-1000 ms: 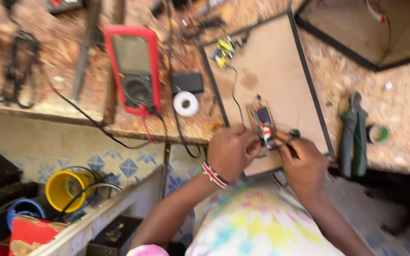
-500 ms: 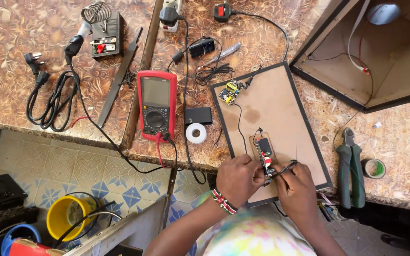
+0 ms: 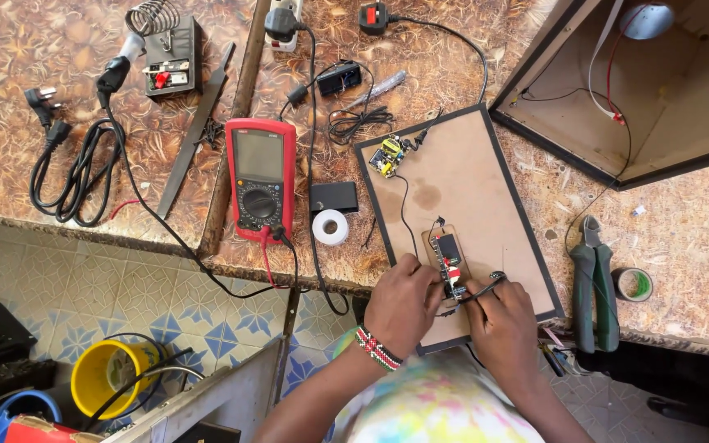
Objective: The person assembles an electronic circuit on a wooden board, connecting wires to a circuit board and a small motor. They then pick up a container of electronic components and use a screwdriver to search through the contents.
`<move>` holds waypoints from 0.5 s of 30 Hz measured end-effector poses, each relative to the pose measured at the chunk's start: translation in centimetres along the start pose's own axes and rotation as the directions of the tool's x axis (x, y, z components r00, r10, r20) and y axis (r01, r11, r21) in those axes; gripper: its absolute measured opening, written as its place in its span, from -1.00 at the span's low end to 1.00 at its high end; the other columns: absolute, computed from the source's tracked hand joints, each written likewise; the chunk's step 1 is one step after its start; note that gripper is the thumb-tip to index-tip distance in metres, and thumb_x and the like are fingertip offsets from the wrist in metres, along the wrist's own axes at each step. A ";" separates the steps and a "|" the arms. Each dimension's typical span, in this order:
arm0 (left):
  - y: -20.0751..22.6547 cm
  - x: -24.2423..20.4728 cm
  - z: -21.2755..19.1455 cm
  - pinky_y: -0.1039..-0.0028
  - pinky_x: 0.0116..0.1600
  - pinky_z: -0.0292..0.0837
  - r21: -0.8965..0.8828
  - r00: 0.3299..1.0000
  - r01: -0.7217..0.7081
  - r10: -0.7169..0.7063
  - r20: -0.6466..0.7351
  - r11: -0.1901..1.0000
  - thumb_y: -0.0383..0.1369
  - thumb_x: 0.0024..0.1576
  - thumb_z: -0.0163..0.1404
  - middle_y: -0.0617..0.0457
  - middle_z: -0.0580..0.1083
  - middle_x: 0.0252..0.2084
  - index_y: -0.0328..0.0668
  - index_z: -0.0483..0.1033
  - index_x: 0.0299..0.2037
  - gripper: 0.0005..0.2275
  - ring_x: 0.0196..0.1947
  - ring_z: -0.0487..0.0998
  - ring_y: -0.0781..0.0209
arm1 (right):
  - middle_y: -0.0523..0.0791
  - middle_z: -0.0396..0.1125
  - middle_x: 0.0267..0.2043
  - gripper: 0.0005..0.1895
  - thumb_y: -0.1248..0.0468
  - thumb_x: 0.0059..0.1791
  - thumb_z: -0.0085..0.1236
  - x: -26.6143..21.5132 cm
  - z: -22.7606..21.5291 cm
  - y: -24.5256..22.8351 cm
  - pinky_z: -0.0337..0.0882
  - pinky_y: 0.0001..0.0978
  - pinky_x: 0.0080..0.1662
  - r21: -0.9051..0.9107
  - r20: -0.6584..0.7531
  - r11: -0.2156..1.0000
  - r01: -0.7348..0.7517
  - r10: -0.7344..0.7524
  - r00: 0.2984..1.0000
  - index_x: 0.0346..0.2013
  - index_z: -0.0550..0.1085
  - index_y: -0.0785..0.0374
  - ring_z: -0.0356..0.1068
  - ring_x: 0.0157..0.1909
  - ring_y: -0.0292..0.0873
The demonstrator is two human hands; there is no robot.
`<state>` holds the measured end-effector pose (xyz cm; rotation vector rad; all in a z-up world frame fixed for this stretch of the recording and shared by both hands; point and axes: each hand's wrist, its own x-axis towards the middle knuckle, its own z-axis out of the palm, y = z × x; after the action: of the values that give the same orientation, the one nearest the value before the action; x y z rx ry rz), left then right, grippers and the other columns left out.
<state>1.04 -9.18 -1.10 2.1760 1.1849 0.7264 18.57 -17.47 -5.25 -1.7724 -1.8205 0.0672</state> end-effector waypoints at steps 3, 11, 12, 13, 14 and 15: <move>-0.8 -0.1 0.3 0.17 -0.41 0.37 -0.027 0.998 0.018 -0.017 0.060 0.999 -0.42 0.23 0.06 -0.06 0.35 -0.34 -0.22 0.57 -0.27 -0.92 -0.51 0.45 -0.14 | 0.01 0.35 -0.19 -0.71 0.37 0.00 0.17 0.2 -0.9 -0.1 0.37 -0.09 -0.08 0.030 0.077 0.999 -0.033 0.030 0.997 0.02 0.57 0.27 0.28 -0.13 0.11; 0.3 0.3 -3.3 0.22 -0.32 0.29 -0.258 0.975 0.178 -0.135 0.176 0.950 -0.42 0.19 -0.18 0.02 0.33 -0.37 -0.16 0.36 -0.27 -0.93 -0.26 0.32 0.15 | -0.08 0.48 -0.19 -0.91 0.36 0.02 0.23 1.7 -6.1 -3.6 0.44 -0.30 -0.04 0.080 -0.116 0.997 0.009 0.000 0.993 -0.19 0.60 0.28 0.44 -0.15 -0.11; 0.1 0.4 -3.5 0.22 -0.32 0.29 -0.259 0.974 0.179 -0.135 0.180 0.949 -0.42 0.19 -0.18 0.02 0.33 -0.37 -0.16 0.36 -0.27 -0.93 -0.26 0.32 0.15 | -0.08 0.48 -0.19 -0.91 0.36 0.02 0.23 2.0 -6.1 -4.0 0.44 -0.30 -0.04 0.078 -0.114 0.997 0.005 0.004 0.993 -0.19 0.60 0.28 0.44 -0.15 -0.11; 0.0 0.4 -3.6 0.24 -0.26 0.30 -0.309 0.976 0.170 -0.116 0.186 0.936 -0.42 0.15 -0.20 0.03 0.32 -0.35 -0.13 0.36 -0.29 -0.93 -0.27 0.35 0.12 | -0.12 0.47 -0.25 -0.75 0.31 0.03 0.23 2.2 -6.1 -4.5 0.39 -0.28 -0.10 0.086 -0.042 0.993 0.076 -0.073 0.996 0.00 0.53 0.23 0.40 -0.25 -0.15; -0.1 0.4 -3.8 0.25 -0.21 0.32 -0.357 0.977 0.161 -0.097 0.190 0.920 -0.42 0.12 -0.23 0.04 0.32 -0.33 -0.11 0.35 -0.31 -0.92 -0.27 0.37 0.10 | -0.16 0.47 -0.31 -0.59 0.26 0.03 0.22 2.4 -6.2 -4.9 0.35 -0.26 -0.17 0.100 0.030 0.984 0.146 -0.150 0.988 0.19 0.47 0.18 0.35 -0.36 -0.20; 0.0 0.5 -3.8 0.25 -0.21 0.32 -0.360 0.977 0.156 -0.091 0.193 0.920 -0.42 0.12 -0.23 0.04 0.32 -0.33 -0.11 0.35 -0.31 -0.92 -0.27 0.37 0.10 | -0.16 0.47 -0.31 -0.59 0.26 0.03 0.22 2.4 -5.0 -4.8 0.35 -0.26 -0.17 0.094 0.028 0.985 0.143 -0.147 0.989 0.19 0.47 0.18 0.35 -0.36 -0.20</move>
<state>-1.32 -7.98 1.67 1.7907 0.9924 0.6353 16.62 -17.58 1.86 -1.5804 -1.9342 0.1232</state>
